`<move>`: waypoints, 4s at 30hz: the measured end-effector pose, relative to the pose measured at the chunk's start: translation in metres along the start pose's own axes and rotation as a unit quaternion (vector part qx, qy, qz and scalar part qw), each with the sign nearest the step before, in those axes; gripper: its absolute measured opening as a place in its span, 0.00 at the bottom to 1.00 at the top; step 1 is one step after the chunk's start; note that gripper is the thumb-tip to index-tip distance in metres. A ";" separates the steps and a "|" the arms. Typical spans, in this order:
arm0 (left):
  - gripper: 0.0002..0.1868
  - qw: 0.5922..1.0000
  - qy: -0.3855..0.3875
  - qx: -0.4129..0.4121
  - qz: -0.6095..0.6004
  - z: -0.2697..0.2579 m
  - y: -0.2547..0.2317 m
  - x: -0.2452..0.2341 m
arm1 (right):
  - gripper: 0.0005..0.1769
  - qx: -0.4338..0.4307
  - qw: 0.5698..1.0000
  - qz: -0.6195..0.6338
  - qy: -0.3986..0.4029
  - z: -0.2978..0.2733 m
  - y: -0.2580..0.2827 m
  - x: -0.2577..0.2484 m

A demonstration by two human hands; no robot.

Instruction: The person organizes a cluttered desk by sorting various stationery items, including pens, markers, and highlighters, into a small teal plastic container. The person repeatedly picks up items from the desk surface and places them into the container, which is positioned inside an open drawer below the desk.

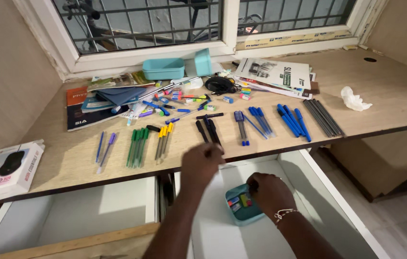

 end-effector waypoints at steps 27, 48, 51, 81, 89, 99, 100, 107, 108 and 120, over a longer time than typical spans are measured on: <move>0.22 0.987 -0.131 0.091 0.009 0.112 0.045 -0.021 | 0.11 -0.115 0.968 0.112 -0.191 0.122 0.071 -0.061; 0.20 0.986 -0.097 0.046 -0.126 0.109 0.042 -0.028 | 0.18 -0.137 0.988 -0.051 -0.051 0.280 0.080 0.040; 0.20 0.986 -0.098 0.060 -0.124 0.109 0.038 -0.029 | 0.17 -0.162 0.983 -0.046 -0.071 0.275 0.083 0.035; 0.19 0.988 -0.095 0.087 -0.085 0.111 0.053 -0.016 | 0.12 -0.057 0.927 0.147 -0.341 0.030 0.036 -0.061; 0.18 0.984 -0.118 0.126 -0.035 0.107 0.046 -0.020 | 0.13 -0.179 0.933 0.106 -0.294 -0.009 0.037 -0.049; 0.18 0.987 -0.115 0.112 -0.029 0.100 0.037 -0.023 | 0.11 -0.041 0.997 -0.033 -0.056 -0.012 0.025 -0.023; 0.18 0.986 -0.118 0.115 -0.028 0.101 0.038 -0.022 | 0.10 -0.040 0.997 -0.038 -0.055 -0.010 0.023 -0.022; 0.18 0.986 -0.114 0.113 -0.043 0.100 0.040 -0.022 | 0.07 0.009 0.989 -0.142 0.034 -0.011 -0.003 -0.002; 0.18 0.989 -0.108 0.090 -0.038 0.100 0.041 -0.022 | 0.07 0.007 0.989 -0.145 0.037 -0.011 -0.005 0.002; 0.19 0.993 -0.110 0.046 -0.021 0.098 0.038 -0.023 | 0.05 0.008 0.986 -0.164 0.034 -0.013 -0.012 0.015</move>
Point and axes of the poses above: each hand's wrist, its own z-axis towards the middle knuckle, its own x-axis out of the palm, y = z × x, the point moved 5 cm from there along z, towards the middle knuckle, and after that the axes turned 7 degrees about -y, right-handed, at the moved point
